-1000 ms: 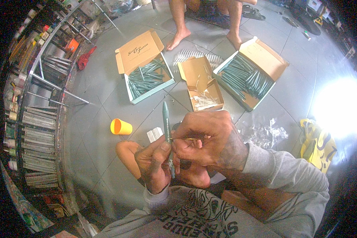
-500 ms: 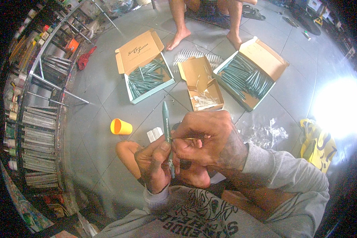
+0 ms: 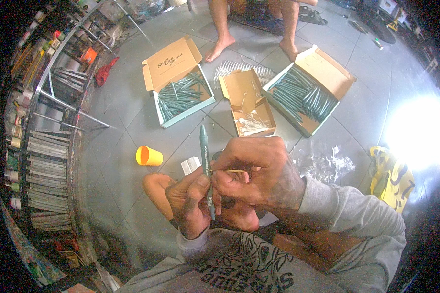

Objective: The person assembles small pen components by inserting metal tips into green plastic barrels and placing the finished items into a cardboard box.

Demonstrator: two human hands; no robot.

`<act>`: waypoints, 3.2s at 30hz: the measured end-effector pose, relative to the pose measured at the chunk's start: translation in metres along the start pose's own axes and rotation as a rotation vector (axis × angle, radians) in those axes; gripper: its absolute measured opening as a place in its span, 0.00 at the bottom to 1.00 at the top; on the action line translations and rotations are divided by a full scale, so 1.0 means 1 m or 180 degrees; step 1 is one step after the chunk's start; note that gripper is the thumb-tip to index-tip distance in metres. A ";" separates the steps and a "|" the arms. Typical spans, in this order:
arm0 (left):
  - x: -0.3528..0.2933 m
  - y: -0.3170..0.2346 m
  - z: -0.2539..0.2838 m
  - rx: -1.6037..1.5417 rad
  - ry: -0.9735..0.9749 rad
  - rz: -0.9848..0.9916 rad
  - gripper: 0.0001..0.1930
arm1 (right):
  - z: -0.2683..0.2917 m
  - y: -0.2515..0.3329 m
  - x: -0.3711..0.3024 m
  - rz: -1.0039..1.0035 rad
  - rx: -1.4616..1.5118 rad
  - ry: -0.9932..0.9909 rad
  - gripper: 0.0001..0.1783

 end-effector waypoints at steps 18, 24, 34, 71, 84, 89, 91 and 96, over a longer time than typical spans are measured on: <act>-0.001 0.000 0.002 0.0053 0.0024 -0.0050 0.19 | 0.000 0.004 0.000 -0.0061 0.0027 0.0078 0.05; 0.000 0.001 0.001 0.0052 0.0033 -0.0058 0.19 | -0.001 0.002 0.000 -0.0045 0.0051 0.0024 0.05; -0.002 0.001 -0.001 -0.0139 -0.0029 -0.0036 0.19 | 0.001 0.005 0.001 -0.0004 0.0026 0.0101 0.04; -0.003 0.002 0.001 -0.0117 -0.0012 0.0006 0.19 | 0.002 0.003 0.001 0.0032 0.0018 0.0149 0.03; -0.003 0.006 0.001 -0.0311 -0.0079 -0.0010 0.18 | 0.002 0.002 0.002 0.0071 -0.0006 0.0177 0.04; -0.002 0.007 0.004 -0.0354 0.0034 -0.0025 0.18 | 0.001 0.001 0.002 0.0105 0.0070 0.0124 0.04; -0.003 0.008 0.004 -0.0376 0.0032 -0.0073 0.18 | 0.002 0.001 0.002 0.0122 0.0027 0.0137 0.04; -0.003 -0.002 -0.003 -0.0229 0.0004 -0.0158 0.19 | 0.000 0.002 0.002 0.0096 0.0014 0.0098 0.03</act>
Point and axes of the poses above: each hand's wrist, its own x-axis towards the middle knuckle, its own z-axis out of the back of the hand, y = z × x, the point moved 1 cm from there along x, towards the middle knuckle, and after that the axes turned 3 degrees about -y, right-handed, at the moved point
